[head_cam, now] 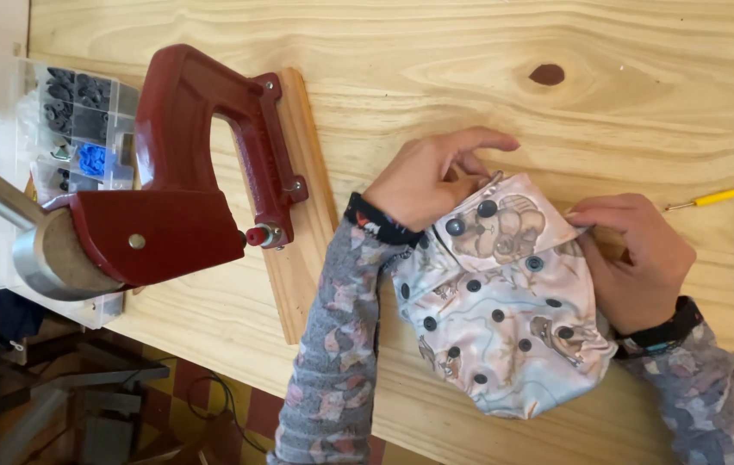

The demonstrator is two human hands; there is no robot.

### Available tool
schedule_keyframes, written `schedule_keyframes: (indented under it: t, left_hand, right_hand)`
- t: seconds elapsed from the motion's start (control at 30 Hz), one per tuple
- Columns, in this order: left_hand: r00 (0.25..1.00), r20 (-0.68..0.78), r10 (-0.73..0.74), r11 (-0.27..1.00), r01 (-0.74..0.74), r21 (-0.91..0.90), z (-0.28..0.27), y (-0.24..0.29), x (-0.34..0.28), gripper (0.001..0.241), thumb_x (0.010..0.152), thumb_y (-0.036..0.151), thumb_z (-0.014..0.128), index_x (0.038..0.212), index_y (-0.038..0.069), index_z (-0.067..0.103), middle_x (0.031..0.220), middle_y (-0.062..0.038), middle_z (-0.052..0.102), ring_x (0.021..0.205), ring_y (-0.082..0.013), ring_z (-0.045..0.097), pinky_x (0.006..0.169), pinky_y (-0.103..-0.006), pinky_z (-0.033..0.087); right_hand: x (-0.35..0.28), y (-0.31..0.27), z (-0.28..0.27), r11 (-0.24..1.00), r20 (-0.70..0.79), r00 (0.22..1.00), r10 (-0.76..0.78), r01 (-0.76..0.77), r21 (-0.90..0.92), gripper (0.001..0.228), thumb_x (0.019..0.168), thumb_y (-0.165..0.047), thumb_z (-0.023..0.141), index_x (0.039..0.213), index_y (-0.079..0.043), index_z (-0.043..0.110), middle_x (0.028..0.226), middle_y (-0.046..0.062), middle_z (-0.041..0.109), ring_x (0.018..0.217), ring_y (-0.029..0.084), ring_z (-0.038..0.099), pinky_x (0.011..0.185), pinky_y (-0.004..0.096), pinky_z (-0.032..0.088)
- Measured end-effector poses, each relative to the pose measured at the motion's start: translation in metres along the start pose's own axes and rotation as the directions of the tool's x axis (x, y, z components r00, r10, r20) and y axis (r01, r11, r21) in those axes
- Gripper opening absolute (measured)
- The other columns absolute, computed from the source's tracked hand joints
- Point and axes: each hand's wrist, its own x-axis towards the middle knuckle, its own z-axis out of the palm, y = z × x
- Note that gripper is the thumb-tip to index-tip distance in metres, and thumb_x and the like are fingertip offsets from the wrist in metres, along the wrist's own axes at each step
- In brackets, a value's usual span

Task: The person attaches black snap fasteners to a patterned cloth diaper using a red manual press. They position the diaper under the press, insert the fastener components, and operate the lever to secure them. The person also uses a small yellow tool to adjust the fabric and a screwdriver to assist with the fastener placement.

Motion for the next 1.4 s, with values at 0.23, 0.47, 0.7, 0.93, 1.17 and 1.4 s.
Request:
schedule_keyframes:
  t: [0.23,0.47,0.7,0.93,1.17,1.4]
  left_hand:
    - [0.924,0.196,0.328,0.880,-0.375,0.294,-0.004,-0.006,0.038,0.021,0.088,0.020,0.084,0.106,0.028,0.077,0.110,0.002,0.059,0.106,-0.0192,0.062,0.098,-0.0343,0.046]
    - [0.961,0.127,0.245,0.969,-0.245,-0.015,0.003,0.002,0.032,0.040,0.073,-0.015,0.048,0.093,0.009,0.074,0.091,0.000,0.076,0.085,-0.0105,0.073,0.076,-0.0227,0.058]
    - [0.975,0.079,0.206,0.977,-0.201,-0.068,0.009,-0.008,0.037,0.011,0.087,0.015,0.078,0.089,0.012,0.067,0.084,0.003,0.070,0.078,-0.0068,0.064,0.072,-0.0228,0.051]
    - [0.993,-0.097,0.070,0.995,-0.063,0.076,-0.004,0.007,0.022,0.011,0.088,0.010,0.076,0.090,0.015,0.066,0.083,0.003,0.068,0.073,-0.0084,0.062,0.066,-0.0234,0.053]
    - [0.983,-0.137,-0.119,0.899,0.165,0.405,0.021,0.022,0.004,0.058,0.088,0.069,0.048,0.066,0.016,0.038,0.061,0.003,0.029,0.061,-0.0123,0.031,0.056,-0.0360,0.026]
    - [0.976,-0.070,-0.208,0.959,0.189,-0.209,0.015,0.021,0.002,0.054,0.090,0.043,0.065,0.056,0.023,0.028,0.054,0.012,0.024,0.050,-0.0040,0.021,0.050,-0.0247,0.016]
  right_hand:
    - [0.005,-0.014,-0.002,0.999,-0.034,0.999,-0.040,0.041,0.025,0.004,0.105,0.015,0.069,0.107,0.012,0.071,0.108,0.027,0.073,0.095,0.034,0.070,0.091,0.039,0.055]
    - [-0.013,-0.008,0.000,0.986,-0.053,0.985,0.162,-0.164,-0.032,0.022,0.096,0.019,0.076,0.098,0.001,0.063,0.104,0.018,0.067,0.094,0.025,0.065,0.084,0.031,0.048]
    - [-0.018,-0.006,-0.005,0.997,0.009,1.000,0.000,0.001,-0.073,0.049,0.086,-0.006,0.093,0.109,0.004,0.051,0.131,0.027,0.047,0.123,0.043,0.059,0.111,0.050,0.045]
    - [-0.018,-0.004,-0.001,0.985,-0.090,0.984,-0.153,0.144,-0.093,0.017,0.103,-0.005,0.078,0.101,0.006,0.066,0.120,0.032,0.055,0.106,0.043,0.060,0.096,0.050,0.050]
    - [-0.020,0.003,-0.001,0.977,-0.110,0.983,-0.147,0.127,-0.170,0.024,0.107,0.016,0.085,0.095,0.009,0.065,0.109,0.030,0.059,0.093,0.039,0.062,0.085,0.046,0.051]
    - [-0.018,0.011,-0.006,0.976,-0.107,0.973,-0.206,0.197,-0.095,0.033,0.109,0.028,0.072,0.086,0.008,0.059,0.097,0.031,0.059,0.081,0.039,0.051,0.078,0.047,0.041]
